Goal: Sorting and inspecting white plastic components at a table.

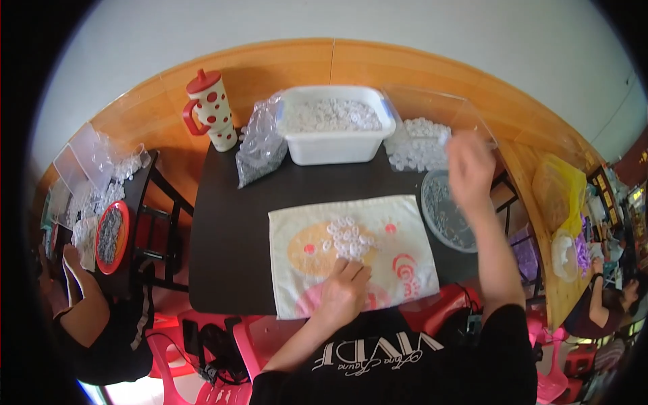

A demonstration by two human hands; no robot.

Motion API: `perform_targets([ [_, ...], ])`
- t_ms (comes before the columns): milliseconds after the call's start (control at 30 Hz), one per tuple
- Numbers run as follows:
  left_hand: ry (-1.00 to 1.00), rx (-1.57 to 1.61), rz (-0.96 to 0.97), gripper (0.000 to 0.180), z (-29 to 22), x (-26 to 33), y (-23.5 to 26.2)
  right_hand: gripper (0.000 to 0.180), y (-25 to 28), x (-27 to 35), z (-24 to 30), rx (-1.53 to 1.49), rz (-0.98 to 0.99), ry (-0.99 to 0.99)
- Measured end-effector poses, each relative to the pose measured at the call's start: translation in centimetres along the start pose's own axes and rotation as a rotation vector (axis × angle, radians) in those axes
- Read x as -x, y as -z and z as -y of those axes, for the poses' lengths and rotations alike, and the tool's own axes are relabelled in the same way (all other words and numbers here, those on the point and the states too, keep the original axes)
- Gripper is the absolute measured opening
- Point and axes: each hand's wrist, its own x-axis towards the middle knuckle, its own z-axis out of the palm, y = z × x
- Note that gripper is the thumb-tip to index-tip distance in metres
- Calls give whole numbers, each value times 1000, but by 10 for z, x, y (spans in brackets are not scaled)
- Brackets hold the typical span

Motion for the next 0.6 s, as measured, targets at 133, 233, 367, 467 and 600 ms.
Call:
perform_targets([
  [133, -6, 18, -17, 23, 6, -2, -3, 8, -15, -2, -12, -161, 24, -273],
  [233, 26, -9, 6, 22, 4, 4, -4, 11, -20, 48, 37, -473, 385, -453],
  [367, -16, -54, 64, 21, 3, 3, 1, 10, -28, 118, 72, -428, 656, -318],
  [467, -11, -63, 91, 19, 3, 4, 2, 12, -26, 125, 95, -247, 682, -315],
  [600, -3, -61, 78, 18, 1, 0, 1, 16, -33, 139, 104, -142, 582, -353],
])
